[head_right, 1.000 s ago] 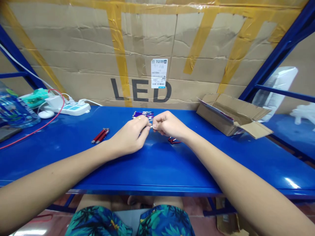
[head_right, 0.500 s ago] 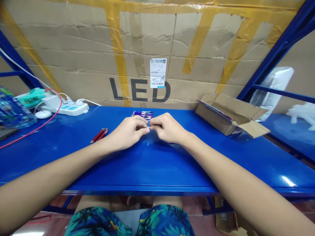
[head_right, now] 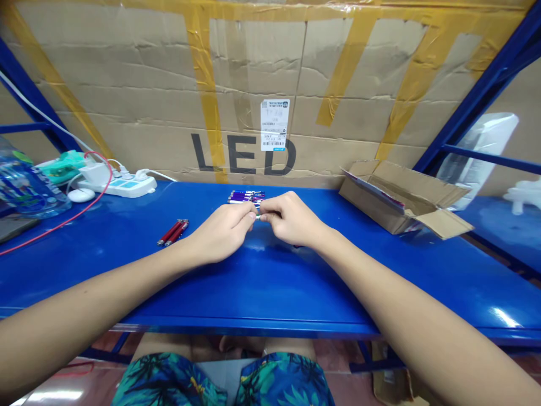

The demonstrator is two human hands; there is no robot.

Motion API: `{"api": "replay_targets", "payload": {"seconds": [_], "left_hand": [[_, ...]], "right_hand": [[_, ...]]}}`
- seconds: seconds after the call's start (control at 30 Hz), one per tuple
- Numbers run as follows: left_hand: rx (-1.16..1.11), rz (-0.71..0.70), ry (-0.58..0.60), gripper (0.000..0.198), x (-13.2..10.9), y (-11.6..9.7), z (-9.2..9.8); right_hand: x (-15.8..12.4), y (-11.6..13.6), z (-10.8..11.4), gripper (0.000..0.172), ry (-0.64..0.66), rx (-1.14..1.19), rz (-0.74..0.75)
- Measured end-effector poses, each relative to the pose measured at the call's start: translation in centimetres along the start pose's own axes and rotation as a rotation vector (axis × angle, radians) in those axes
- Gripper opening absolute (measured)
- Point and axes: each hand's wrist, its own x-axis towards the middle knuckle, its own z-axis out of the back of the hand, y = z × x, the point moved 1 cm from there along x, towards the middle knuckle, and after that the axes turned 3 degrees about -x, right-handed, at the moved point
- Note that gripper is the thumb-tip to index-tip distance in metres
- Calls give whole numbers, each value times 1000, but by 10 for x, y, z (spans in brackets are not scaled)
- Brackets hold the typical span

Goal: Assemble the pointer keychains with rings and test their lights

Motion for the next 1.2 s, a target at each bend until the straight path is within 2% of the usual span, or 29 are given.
{"api": "replay_targets", "payload": {"seconds": [0.13, 0.23, 0.37, 0.67, 0.83, 1.0, 1.2], "left_hand": [[-142, 11, -20, 15, 3, 4, 1], [-184, 1, -36, 14, 3, 5, -1], [-96, -69, -63, 13, 2, 5, -3], [97, -217, -84, 12, 0, 8, -5], [74, -229, -120, 12, 1, 9, -3], [36, -178, -122, 10, 2, 11, -2], [-151, -117, -126, 13, 3, 11, -2]], "right_hand": [[0, 0, 0, 21, -14, 16, 14], [0, -1, 0, 22, 2, 79, -63], [0, -3, -3, 23, 34, 199, -181], [2, -1, -4, 22, 68, 394, -286], [3, -3, -2, 22, 50, 365, -246], [3, -3, 0, 23, 59, 273, -207], [2, -3, -2, 22, -13, 75, -50]]}}
